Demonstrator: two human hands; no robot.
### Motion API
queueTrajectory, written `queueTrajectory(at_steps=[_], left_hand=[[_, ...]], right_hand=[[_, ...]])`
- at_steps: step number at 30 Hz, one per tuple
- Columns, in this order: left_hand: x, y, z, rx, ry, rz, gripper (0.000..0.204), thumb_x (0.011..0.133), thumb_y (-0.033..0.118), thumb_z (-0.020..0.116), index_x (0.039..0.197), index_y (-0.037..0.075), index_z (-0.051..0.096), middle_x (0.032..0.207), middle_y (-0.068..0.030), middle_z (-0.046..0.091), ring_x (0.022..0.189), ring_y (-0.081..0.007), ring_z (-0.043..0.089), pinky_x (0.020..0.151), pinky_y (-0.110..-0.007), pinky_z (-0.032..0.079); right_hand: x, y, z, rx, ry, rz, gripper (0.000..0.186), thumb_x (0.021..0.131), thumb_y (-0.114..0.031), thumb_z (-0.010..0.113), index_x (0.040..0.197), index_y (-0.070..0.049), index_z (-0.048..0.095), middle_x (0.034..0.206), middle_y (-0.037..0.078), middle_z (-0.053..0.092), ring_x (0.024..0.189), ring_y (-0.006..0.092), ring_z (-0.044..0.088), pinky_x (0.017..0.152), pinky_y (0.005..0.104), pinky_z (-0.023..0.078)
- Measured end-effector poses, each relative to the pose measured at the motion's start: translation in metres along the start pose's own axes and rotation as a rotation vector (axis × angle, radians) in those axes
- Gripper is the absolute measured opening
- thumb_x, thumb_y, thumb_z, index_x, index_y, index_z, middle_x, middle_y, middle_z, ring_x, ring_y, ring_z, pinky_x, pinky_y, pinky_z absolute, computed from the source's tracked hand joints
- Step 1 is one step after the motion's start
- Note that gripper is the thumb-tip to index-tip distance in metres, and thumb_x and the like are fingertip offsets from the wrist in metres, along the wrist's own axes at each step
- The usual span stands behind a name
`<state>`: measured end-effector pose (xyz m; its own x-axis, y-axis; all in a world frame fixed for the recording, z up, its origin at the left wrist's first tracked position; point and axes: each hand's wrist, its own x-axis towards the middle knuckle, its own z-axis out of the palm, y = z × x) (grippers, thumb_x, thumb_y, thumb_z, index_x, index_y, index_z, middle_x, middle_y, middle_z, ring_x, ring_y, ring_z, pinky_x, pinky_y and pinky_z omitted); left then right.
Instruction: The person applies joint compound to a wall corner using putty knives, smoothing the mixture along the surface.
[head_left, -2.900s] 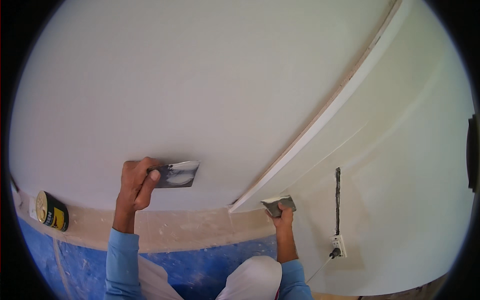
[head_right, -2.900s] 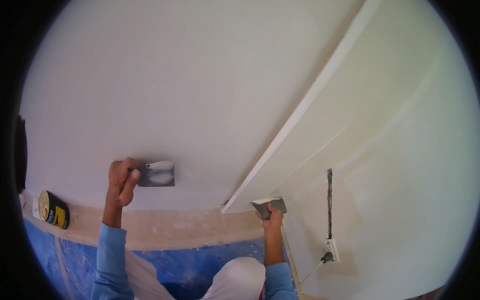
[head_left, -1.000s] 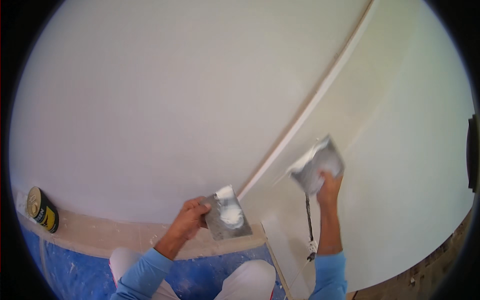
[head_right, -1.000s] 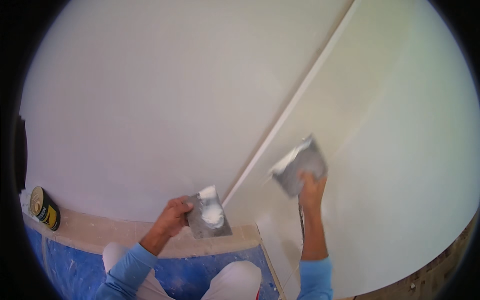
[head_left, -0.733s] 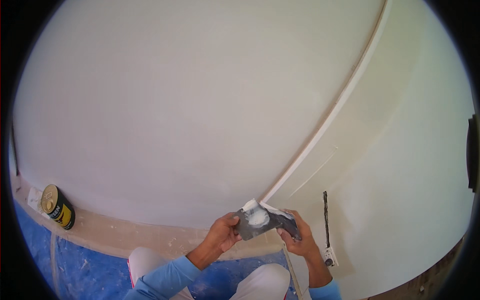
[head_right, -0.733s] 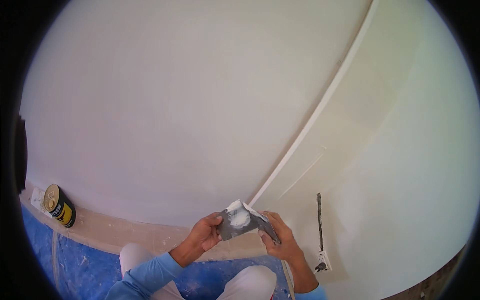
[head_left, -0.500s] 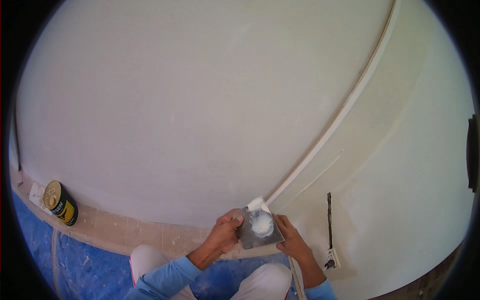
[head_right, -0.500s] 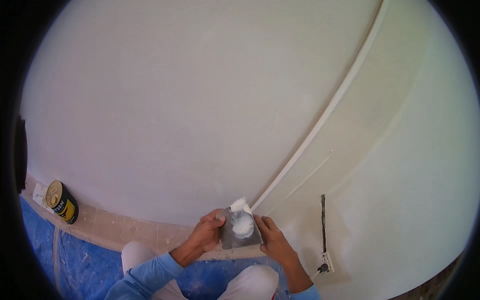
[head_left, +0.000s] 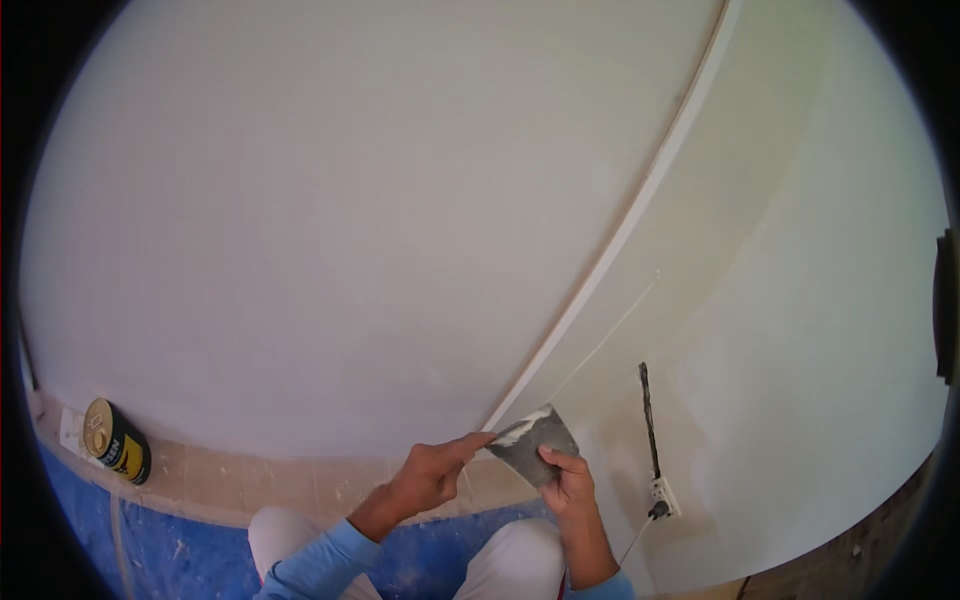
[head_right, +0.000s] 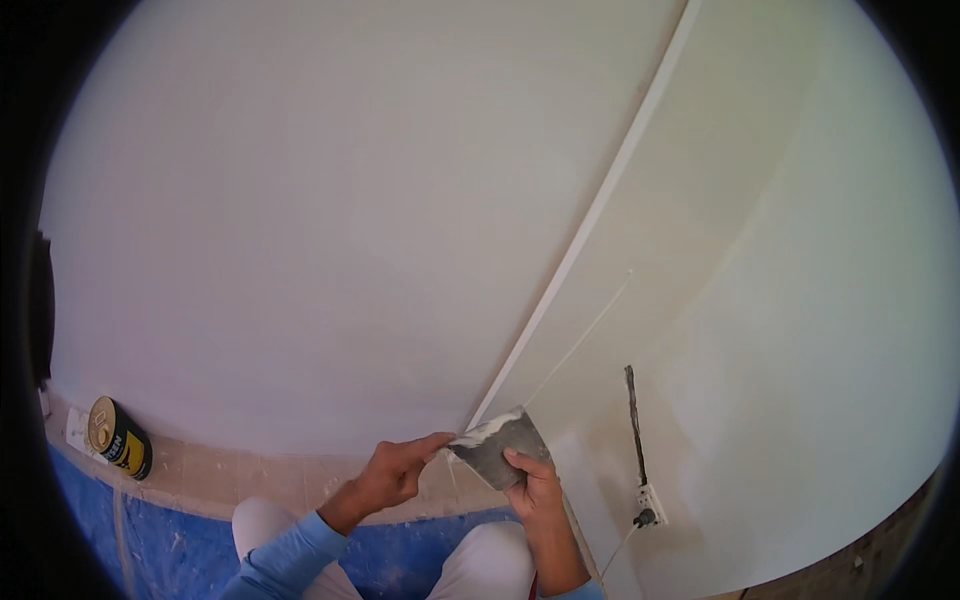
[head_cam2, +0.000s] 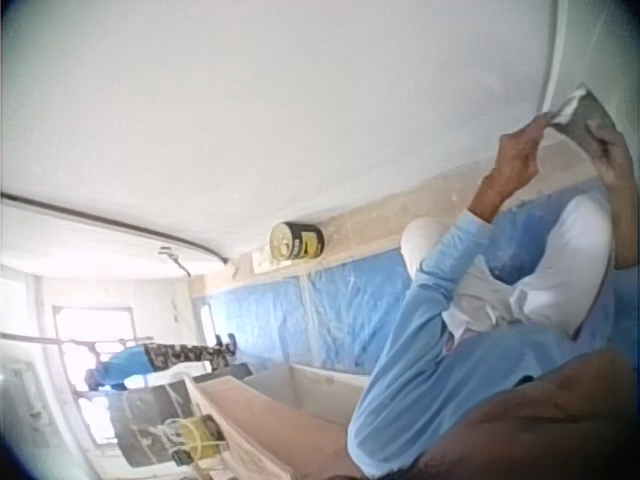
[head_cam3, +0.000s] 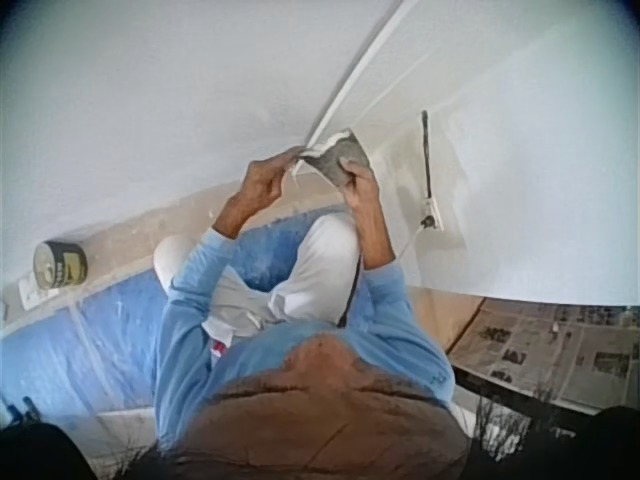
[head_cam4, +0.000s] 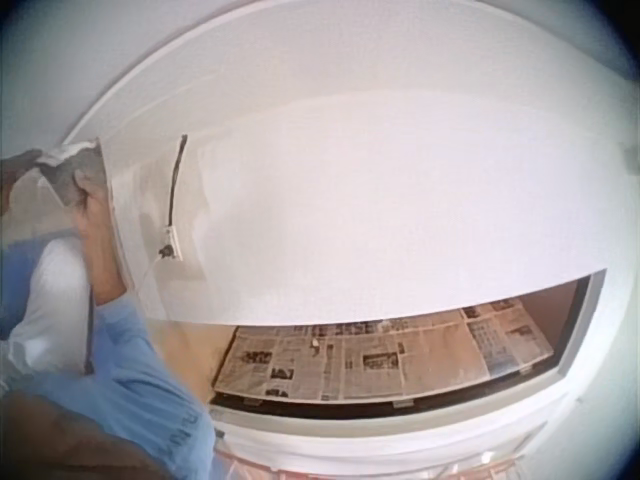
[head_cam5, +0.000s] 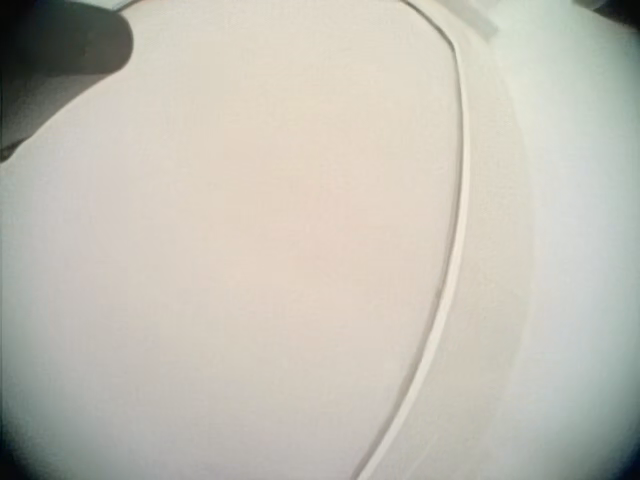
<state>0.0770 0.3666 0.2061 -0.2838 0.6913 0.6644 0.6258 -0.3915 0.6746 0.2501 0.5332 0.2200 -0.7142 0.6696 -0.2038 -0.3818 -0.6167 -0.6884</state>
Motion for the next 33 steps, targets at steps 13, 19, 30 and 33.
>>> queueTrajectory(at_steps=[13, 19, 30, 33], left_hand=[[0.015, -0.033, -0.069, 0.604, -0.049, -0.172, 0.014, 0.089, 0.007, 0.055, 0.102, 0.006, 0.06, 0.061, -0.0145, 0.058, 0.057, -0.0364, 0.059, 0.053, -0.045, 0.045], [0.041, -0.042, -0.109, 0.454, 0.353, -0.13, 0.024, 0.097, 0.021, 0.048, 0.096, -0.001, 0.059, 0.064, -0.0106, 0.052, 0.057, -0.0214, 0.044, 0.056, -0.035, 0.036], [0.025, -0.059, -0.105, 0.631, 0.317, -0.213, 0.035, 0.095, 0.034, 0.051, 0.09, 0.0, 0.058, 0.067, -0.0077, 0.048, 0.063, -0.0185, 0.042, 0.059, -0.033, 0.033], [0.021, -0.066, -0.106, 0.692, 0.313, -0.233, 0.037, 0.095, 0.036, 0.051, 0.091, 0.0, 0.059, 0.071, -0.0085, 0.052, 0.068, -0.0211, 0.045, 0.064, -0.034, 0.035]], right_hand=[[0.06, 0.03, -0.197, 0.314, 0.13, -0.045, 0.044, 0.085, -0.008, 0.062, 0.128, -0.006, 0.053, 0.125, 0.013, 0.061, 0.118, 0.0372, 0.057, 0.102, 0.0588, 0.042], [0.083, 0.135, -0.3, 0.355, 0.272, 0.296, 0.045, 0.089, -0.012, 0.062, 0.132, -0.012, 0.049, 0.127, 0.013, 0.057, 0.115, 0.039, 0.057, 0.092, 0.0683, 0.045], [0.153, 0.199, -0.325, 0.35, 0.553, 0.134, 0.032, 0.09, -0.003, 0.063, 0.12, 0.001, 0.054, 0.115, 0.016, 0.061, 0.104, 0.0352, 0.062, 0.091, 0.0555, 0.052], [0.168, 0.194, -0.327, 0.325, 0.592, 0.1, 0.031, 0.087, 0.0, 0.064, 0.117, 0.002, 0.056, 0.111, 0.016, 0.062, 0.1, 0.0338, 0.063, 0.088, 0.0532, 0.054]])
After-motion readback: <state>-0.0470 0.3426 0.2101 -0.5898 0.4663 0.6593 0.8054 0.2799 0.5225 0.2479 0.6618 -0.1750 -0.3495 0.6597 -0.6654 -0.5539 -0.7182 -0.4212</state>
